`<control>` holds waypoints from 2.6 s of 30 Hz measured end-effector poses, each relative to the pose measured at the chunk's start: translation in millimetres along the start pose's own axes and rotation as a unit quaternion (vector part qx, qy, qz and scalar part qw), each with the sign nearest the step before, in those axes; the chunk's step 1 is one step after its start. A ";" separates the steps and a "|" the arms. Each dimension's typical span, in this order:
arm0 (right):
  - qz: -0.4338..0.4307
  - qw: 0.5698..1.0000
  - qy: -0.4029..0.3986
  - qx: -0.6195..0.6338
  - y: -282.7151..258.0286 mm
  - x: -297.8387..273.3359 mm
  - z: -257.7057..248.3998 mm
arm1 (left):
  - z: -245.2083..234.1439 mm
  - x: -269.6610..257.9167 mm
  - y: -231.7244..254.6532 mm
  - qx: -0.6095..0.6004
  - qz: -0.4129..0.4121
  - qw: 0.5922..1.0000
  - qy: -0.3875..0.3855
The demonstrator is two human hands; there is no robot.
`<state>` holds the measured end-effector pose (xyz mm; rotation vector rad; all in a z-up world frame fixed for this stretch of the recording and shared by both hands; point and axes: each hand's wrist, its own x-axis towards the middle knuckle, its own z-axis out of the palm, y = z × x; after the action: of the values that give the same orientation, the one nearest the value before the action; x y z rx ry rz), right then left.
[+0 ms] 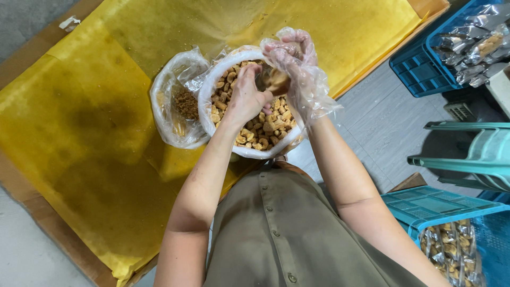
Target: The person scoops snack pieces from a large bag into small clear pouches, weighs each pouch on a digital scale, and places the filled pouches into a blue crate. The person repeats this process multiple times throughout the clip.
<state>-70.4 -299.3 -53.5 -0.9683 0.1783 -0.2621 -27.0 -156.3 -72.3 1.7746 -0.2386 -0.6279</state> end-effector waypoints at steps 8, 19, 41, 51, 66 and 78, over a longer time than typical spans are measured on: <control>0.058 0.991 0.060 0.107 -20.3 20.1 -7.1 | -20.2 -13.8 23.6 0.029 -0.009 0.999 -0.020; 0.136 0.629 -0.031 -0.765 41.4 28.2 -123.4 | -81.6 -79.7 56.4 0.171 0.118 0.977 -0.051; -0.205 0.546 -0.052 -0.811 2.2 30.9 -103.2 | -114.6 -87.5 43.9 0.101 -0.010 0.995 0.006; 0.253 0.557 -0.085 -0.786 50.8 19.8 -25.4 | -110.9 -91.5 42.2 0.077 0.008 0.997 -0.003; 0.159 0.476 -0.270 -0.822 78.9 -0.6 -21.8 | -115.1 -88.7 38.0 0.036 0.006 0.999 0.000; 0.225 0.527 -0.229 -0.787 76.1 -5.8 -13.3 | -130.3 -68.5 56.4 0.099 0.176 0.978 0.052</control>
<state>-68.8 -267.0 -124.0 -2.7143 0.1389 0.8744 -6.4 -32.8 23.5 1.8890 -0.5441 -0.2627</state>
